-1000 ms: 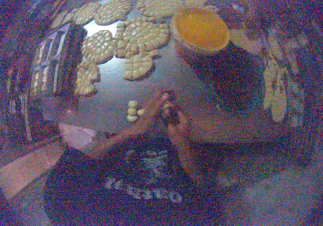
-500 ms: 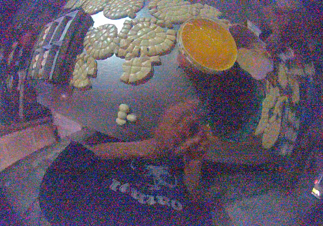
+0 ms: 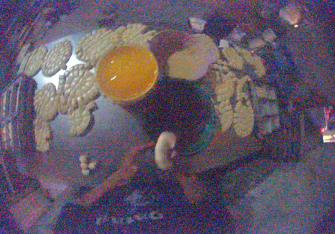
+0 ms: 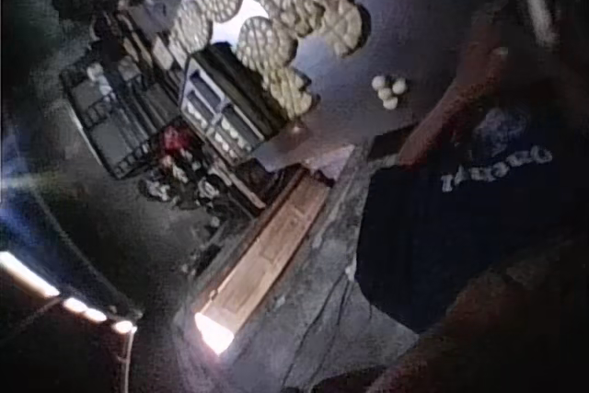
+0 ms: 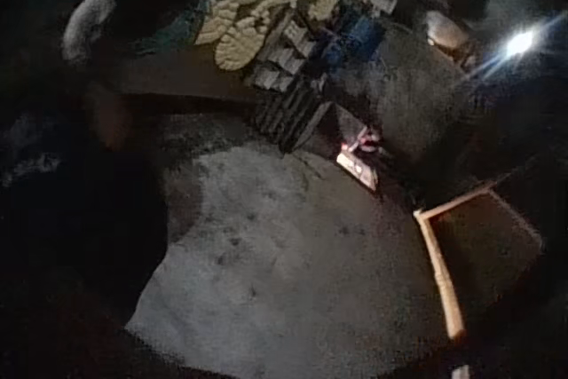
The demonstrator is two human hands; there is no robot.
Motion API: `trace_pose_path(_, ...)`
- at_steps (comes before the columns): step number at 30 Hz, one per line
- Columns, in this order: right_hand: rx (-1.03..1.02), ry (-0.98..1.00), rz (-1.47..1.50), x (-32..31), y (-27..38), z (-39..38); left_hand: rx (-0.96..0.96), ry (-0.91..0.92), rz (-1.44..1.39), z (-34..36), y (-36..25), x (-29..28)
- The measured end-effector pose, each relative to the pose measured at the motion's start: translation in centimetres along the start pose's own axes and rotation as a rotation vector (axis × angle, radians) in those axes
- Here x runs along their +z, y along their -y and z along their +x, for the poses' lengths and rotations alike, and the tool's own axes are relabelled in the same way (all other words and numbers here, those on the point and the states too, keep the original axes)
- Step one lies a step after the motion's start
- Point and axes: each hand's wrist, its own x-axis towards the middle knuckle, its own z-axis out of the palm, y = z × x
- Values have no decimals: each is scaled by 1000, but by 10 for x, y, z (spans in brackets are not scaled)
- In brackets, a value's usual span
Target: The person fills pieces of dough with a dark paste, shapes them into rolls by hand, and places the finished rolls into metal baking tins.
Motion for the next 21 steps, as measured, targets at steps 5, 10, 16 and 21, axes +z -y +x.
trace_pose_path(5, -123, -73, -346, -93, 17, 194, -556, -326, 294, -25, -9, -74)
trace_pose_path(10, 84, 271, -772, -148, -53, 353, -702, -1019, -6, -62, 34, -131)
trace_pose_path(16, 373, 734, -899, -128, -136, 413, -765, -1166, -15, -57, 3, -133)
trace_pose_path(21, 404, 821, -876, -122, -148, 419, -776, -1185, -24, -57, -1, -126)
